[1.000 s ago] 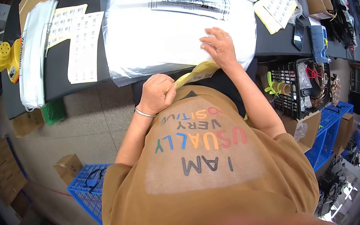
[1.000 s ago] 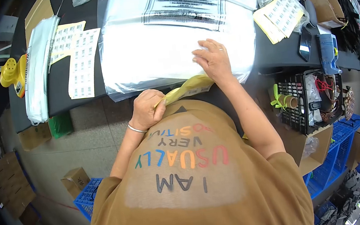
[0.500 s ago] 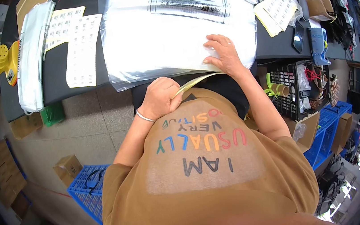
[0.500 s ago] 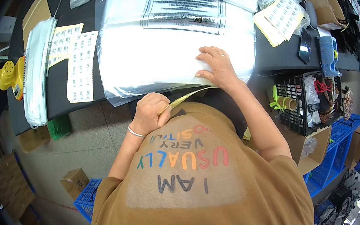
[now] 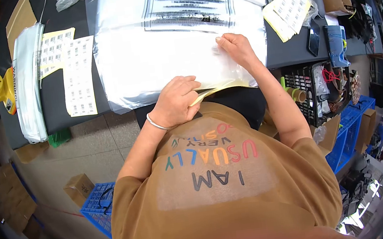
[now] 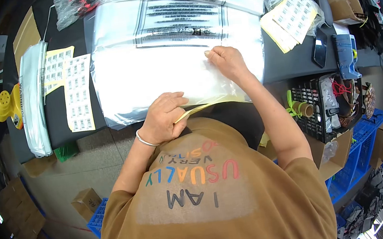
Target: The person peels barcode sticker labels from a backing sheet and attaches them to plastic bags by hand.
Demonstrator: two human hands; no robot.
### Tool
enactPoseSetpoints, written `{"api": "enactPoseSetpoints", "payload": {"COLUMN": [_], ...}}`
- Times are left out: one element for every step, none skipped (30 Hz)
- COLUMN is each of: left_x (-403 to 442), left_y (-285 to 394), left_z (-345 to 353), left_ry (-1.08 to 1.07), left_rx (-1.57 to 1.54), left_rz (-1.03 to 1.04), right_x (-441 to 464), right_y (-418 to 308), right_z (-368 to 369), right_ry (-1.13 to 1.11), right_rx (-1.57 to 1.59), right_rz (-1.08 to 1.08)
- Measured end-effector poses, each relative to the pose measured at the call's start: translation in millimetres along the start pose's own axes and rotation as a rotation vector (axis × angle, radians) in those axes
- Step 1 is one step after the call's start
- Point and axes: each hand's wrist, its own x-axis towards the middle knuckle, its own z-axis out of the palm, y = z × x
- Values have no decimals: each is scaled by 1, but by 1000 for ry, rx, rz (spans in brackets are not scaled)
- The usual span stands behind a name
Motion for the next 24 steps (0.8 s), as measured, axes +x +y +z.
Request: {"api": "enactPoseSetpoints", "payload": {"left_x": [1, 4, 11, 16, 14, 10, 8, 1, -6, -11, -14, -13, -13, -11, -11, -11, -10, -9, -10, -13, -13, -12, -12, -12], "left_y": [-1, 0, 4, 6, 4, -1, -9, -19, -28, -32, -33, -32, -30, -29, -28, -27, -28, -31, -31, -30, -31, -32, -33, -32], "left_z": [0, 1, 0, -1, 2, 9, 15, 20, 23, 23, 24, 25, 25, 25, 25, 25, 23, 23, 24, 24, 26, 26, 27, 27], "left_ry": [-61, -67, -114, -158, -159, -166, -170, -183, -200, -182, -167, -178, -163, -151, -172, -168, -156, -156, -143, -135, -114, -113, -114, -113], "left_rx": [-17, -25, 33, 93, 92, 105, 121, 125, 120, 126, 129, 107, 129, 157, 147, 144, 150, 162, 145, 120, 109, 101, 115, 130], "left_rz": [-28, -33, -55, -74, -69, -179, -277, -272, -259, -240, -220, -170, -217, -271, -244, -260, -278, -268, -271, -277, -277, -269, -262, -262], "right_x": [0, 0, 0, 0, -1, 0, 1, 3, 5, 9, 16, 27, 59, 104, 166, 223, 266, 298, 311, 310, 292, 266, 240, 198], "right_y": [-1, -3, -3, -1, 1, 4, 9, 14, 11, 7, -7, -21, -19, 4, 23, 40, 56, 88, 110, 125, 127, 116, 105, 81], "right_z": [-3, -5, -7, -7, -6, -8, -6, -5, -5, -4, -13, -21, -24, -37, -71, -117, -172, -224, -265, -289, -298, -299, -289, -264], "right_ry": [-3, -53, -103, -103, -137, -162, -214, -255, -305, -355, -424, -500, -494, -315, -36, 367, 690, 949, 962, 958, 1028, 1091, 1094, 794], "right_rx": [3, 5, 6, 6, 47, 84, 17, -55, -159, -267, -376, -480, -593, -367, -482, -579, -642, -877, -968, -1057, -1123, -1189, -1200, -636], "right_rz": [11, 17, 19, 23, -7, -42, -154, -259, -335, -394, -401, -404, -420, -481, -540, -587, -510, -256, -57, 152, -64, -286, -289, -198]}}
